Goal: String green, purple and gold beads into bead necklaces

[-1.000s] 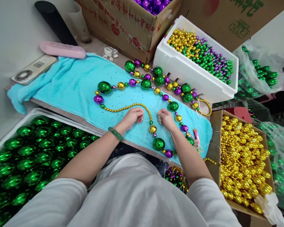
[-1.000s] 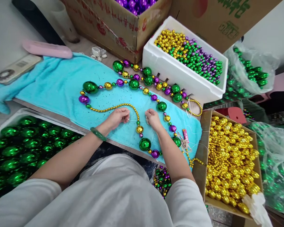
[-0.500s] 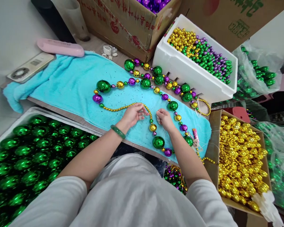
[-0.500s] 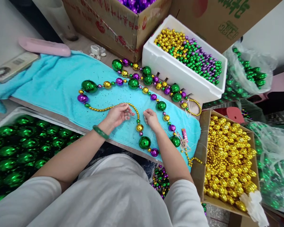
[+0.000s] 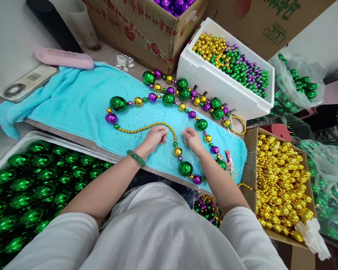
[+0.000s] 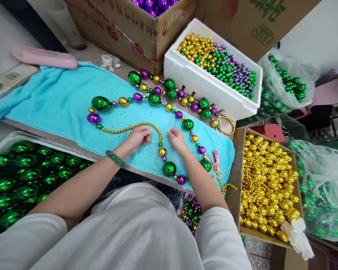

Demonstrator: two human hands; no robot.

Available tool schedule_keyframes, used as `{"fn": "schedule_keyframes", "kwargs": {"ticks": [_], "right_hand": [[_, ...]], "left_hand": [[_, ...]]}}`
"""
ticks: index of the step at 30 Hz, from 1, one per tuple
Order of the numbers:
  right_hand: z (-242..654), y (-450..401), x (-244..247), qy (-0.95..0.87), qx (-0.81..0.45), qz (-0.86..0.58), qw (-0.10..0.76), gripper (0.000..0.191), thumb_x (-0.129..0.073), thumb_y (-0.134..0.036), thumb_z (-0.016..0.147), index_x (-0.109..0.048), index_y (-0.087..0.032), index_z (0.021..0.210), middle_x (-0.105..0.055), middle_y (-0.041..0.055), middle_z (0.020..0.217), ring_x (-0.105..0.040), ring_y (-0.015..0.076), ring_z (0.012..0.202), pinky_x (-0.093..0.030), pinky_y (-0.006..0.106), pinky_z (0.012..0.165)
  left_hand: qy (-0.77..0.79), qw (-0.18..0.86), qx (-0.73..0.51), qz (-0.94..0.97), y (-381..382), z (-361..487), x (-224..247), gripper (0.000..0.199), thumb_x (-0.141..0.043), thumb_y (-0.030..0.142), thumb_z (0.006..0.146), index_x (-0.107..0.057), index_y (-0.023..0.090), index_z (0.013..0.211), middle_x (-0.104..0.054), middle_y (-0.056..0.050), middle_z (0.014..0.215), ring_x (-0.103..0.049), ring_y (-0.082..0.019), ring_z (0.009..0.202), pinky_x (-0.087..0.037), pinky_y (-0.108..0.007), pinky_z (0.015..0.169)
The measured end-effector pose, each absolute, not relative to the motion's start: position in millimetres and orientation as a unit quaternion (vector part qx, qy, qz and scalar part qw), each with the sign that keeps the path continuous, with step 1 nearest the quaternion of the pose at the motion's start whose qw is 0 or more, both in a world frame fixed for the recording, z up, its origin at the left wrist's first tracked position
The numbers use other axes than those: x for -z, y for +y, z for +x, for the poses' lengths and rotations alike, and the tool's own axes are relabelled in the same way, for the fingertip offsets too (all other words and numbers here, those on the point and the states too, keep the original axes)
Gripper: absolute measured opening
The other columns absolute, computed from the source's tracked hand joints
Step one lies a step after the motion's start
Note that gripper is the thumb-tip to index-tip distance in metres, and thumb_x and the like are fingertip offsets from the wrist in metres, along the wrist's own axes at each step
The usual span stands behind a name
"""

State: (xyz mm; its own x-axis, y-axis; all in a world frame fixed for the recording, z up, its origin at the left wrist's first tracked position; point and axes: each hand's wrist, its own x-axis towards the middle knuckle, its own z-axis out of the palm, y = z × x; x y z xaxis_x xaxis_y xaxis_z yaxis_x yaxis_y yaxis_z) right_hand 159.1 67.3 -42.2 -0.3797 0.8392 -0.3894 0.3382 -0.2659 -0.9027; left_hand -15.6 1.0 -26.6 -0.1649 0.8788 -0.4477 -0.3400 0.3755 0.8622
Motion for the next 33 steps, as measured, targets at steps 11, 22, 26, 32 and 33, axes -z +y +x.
{"fn": "schedule_keyframes", "kwargs": {"ticks": [11,22,26,32,33], "right_hand": [[168,74,-9,-0.724,-0.384,-0.468,0.329,0.016,-0.067,-0.026,0.075,-0.057,-0.021,0.064,-0.062,0.0038,0.082,-0.053,0.0169,0.078,-0.045,0.033,0.079],[139,87,-26,-0.801,-0.369,-0.397,0.256,0.015,-0.067,-0.015,0.077,-0.061,-0.018,0.064,-0.061,0.0033,0.077,-0.055,0.017,0.079,-0.041,0.03,0.077],[141,88,-22,-0.772,-0.392,-0.461,0.192,0.007,-0.07,-0.017,0.075,-0.066,-0.018,0.07,-0.065,0.0025,0.075,-0.055,0.016,0.072,-0.04,0.029,0.072],[149,72,-17,-0.741,-0.416,-0.513,0.123,0.016,-0.067,-0.014,0.075,-0.063,-0.018,0.06,-0.054,-0.0023,0.054,-0.045,0.0118,0.056,-0.032,0.027,0.059],[149,68,-16,-0.74,-0.415,-0.512,0.131,0.017,-0.067,-0.015,0.076,-0.063,-0.018,0.06,-0.053,-0.0028,0.053,-0.044,0.0115,0.055,-0.031,0.026,0.059]], "left_hand": [[0.562,0.587,-0.468,0.347,19,-4,14,0.025,-0.068,0.009,0.07,-0.069,0.016,0.094,-0.064,0.001,0.057,-0.057,-0.012,0.051,-0.043,-0.023,0.052],[0.549,0.581,-0.417,0.432,27,-3,10,0.014,-0.068,0.012,0.07,-0.065,0.016,0.057,-0.062,0.0,0.055,-0.052,-0.009,0.048,-0.042,-0.023,0.052],[0.579,0.556,-0.413,0.431,27,-4,12,0.016,-0.067,0.016,0.074,-0.066,0.016,0.059,-0.063,-0.001,0.056,-0.052,-0.01,0.048,-0.04,-0.022,0.051],[0.585,0.599,-0.421,0.348,26,-7,13,0.01,-0.068,0.015,0.072,-0.068,0.015,0.062,-0.066,-0.003,0.059,-0.052,-0.009,0.047,-0.034,-0.021,0.044],[0.582,0.608,-0.425,0.333,26,-7,13,0.009,-0.069,0.016,0.071,-0.068,0.015,0.062,-0.066,-0.003,0.058,-0.051,-0.009,0.047,-0.033,-0.02,0.043]]}}
